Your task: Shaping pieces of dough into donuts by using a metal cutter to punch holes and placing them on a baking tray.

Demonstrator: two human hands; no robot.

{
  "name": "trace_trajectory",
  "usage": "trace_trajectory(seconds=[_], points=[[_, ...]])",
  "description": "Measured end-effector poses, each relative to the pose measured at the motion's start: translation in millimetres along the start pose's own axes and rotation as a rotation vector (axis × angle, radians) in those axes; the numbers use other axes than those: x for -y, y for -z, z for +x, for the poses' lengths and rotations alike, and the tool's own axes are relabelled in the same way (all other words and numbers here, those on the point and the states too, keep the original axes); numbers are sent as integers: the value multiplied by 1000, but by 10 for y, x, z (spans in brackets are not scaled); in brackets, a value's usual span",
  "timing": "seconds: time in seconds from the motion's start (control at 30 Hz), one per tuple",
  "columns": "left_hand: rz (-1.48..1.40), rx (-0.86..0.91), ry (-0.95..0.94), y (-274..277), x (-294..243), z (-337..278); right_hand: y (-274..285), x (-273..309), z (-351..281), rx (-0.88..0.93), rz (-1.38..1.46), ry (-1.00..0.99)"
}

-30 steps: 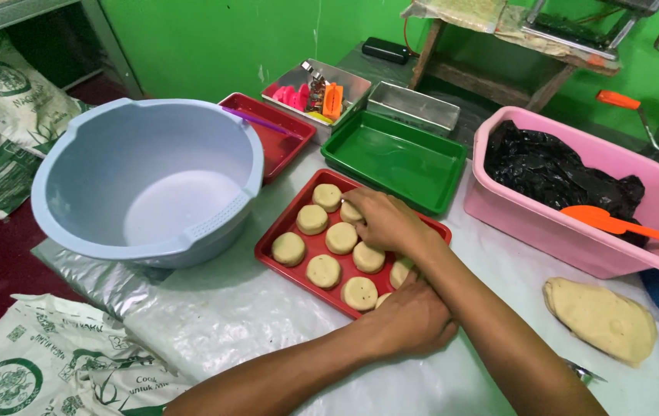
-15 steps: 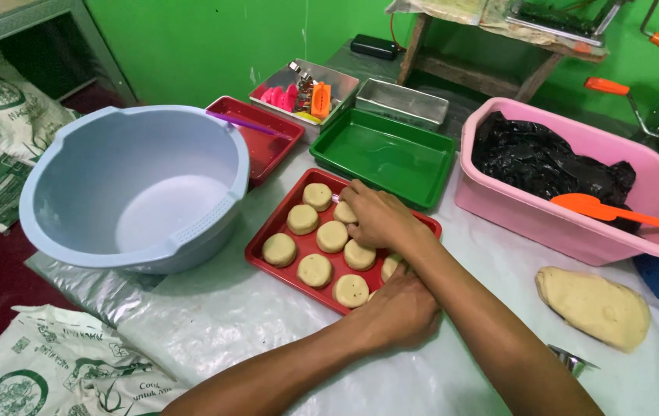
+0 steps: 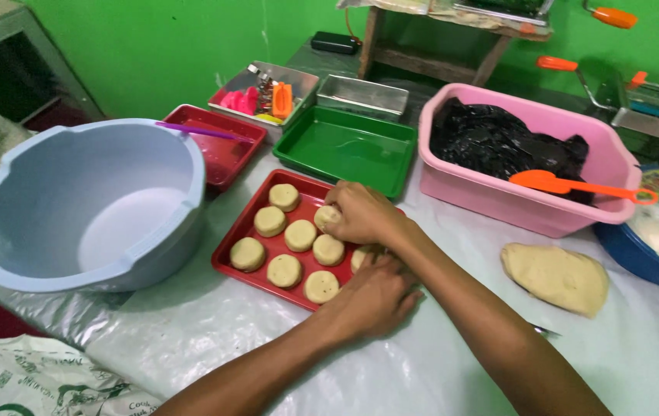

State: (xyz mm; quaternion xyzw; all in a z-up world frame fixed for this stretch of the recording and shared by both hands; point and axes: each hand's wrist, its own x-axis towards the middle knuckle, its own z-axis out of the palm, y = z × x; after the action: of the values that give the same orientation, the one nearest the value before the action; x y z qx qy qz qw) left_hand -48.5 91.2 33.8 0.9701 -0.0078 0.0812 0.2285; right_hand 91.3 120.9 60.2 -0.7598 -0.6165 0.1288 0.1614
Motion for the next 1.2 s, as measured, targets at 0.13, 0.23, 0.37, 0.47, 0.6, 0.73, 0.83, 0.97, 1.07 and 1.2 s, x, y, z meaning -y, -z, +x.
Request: trace_trajectory(seconds=[0.13, 0.23, 0.37, 0.47, 0.6, 0.73, 0.83, 0.97, 1.07, 1.2], points=[[-83, 39, -43, -75, 56, 18, 86, -33, -298, -123, -28, 33], [-18, -6, -76, -84, 100, 28, 362, 12, -746, -305, -18, 51], [-135, -185, -144, 18, 43, 36, 712, 22, -1542, -533, 289, 163], [-443, -275, -27, 180, -196, 36, 767, -59, -2075, -547, 532, -78], [-915, -236, 206, 119, -451, 164, 639, -264, -2517, -601, 905, -375], [-1162, -87, 284, -193, -661, 410, 420, -460, -2614, -589, 968, -312], [-1329, -22, 342, -396, -687, 515, 334, -512, -2641, -552, 973, -280], [-1471, -57, 407, -492, -632, 515, 328, -466, -2716, -482, 729, -269], [-1483, -58, 442, -451, -625, 466, 306, -418, -2725, -503, 421, -181], [-1516, -60, 514, -498, -586, 409, 165, -434, -2694, -563, 268, -90]])
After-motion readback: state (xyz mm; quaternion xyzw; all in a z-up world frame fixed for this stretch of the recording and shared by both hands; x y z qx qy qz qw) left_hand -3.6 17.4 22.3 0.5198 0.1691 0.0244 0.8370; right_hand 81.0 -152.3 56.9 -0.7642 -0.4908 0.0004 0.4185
